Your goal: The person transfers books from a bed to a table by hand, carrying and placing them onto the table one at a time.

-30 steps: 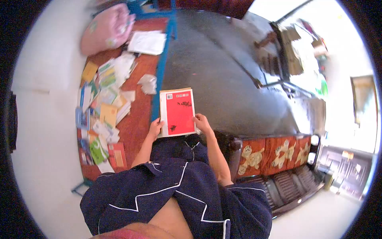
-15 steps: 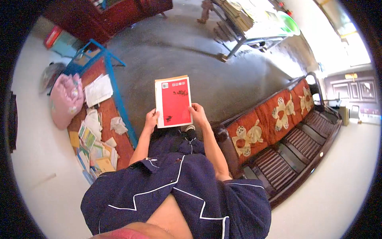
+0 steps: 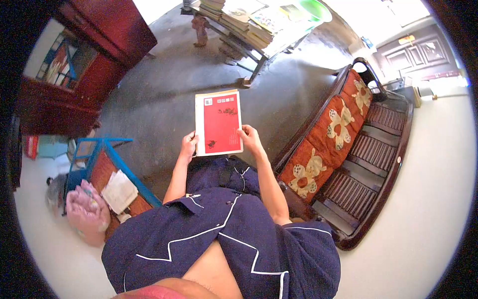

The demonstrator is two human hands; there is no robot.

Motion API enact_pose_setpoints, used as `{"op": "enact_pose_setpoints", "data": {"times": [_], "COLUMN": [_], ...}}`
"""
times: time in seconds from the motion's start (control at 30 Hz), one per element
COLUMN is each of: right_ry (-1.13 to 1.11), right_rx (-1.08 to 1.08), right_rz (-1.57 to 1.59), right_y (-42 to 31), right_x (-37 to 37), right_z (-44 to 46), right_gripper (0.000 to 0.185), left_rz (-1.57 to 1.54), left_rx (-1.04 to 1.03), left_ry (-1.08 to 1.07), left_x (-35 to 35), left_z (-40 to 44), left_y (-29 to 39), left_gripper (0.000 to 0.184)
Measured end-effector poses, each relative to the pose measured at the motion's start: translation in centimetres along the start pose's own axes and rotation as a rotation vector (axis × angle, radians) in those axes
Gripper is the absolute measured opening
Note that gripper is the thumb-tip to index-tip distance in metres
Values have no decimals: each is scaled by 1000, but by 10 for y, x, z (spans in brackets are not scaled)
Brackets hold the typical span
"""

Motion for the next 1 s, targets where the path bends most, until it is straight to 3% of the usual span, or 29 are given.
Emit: {"op": "enact_pose_setpoints", "data": {"times": [0.43,0.5,0.8,0.9,1.0], "right_ry": [288,266,260,254,258], "right_rx": [62,-32,67,99,84], "right_rz": [244,434,190,343,275], "right_y": [-32,-49,-115,-112,-133], "right_x": [16,29,107,122,140], "right_z": [128,157,300,339,355], "right_gripper": [21,21,20,17,17], "left_rz": [147,186,213,228,276], "left_rx": [-52,-62,-109,-109,-133], "left_ry": [-223,-231,-157,-186,-196], "left_x": [-67,-88,-186,-208,-226], "left_z": [174,204,317,346,368], "left_y": [105,124,193,205,221], "left_gripper": [32,32,31,30,31]}}
Point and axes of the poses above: each hand's wrist, its own z-axis towards the middle knuckle, its own x-axis out of the back of the hand, y = z × x, the point moved 1 cm from there along z, towards the middle knuckle, and after that the axes turned 8 degrees about y, right-handed, at the moved point
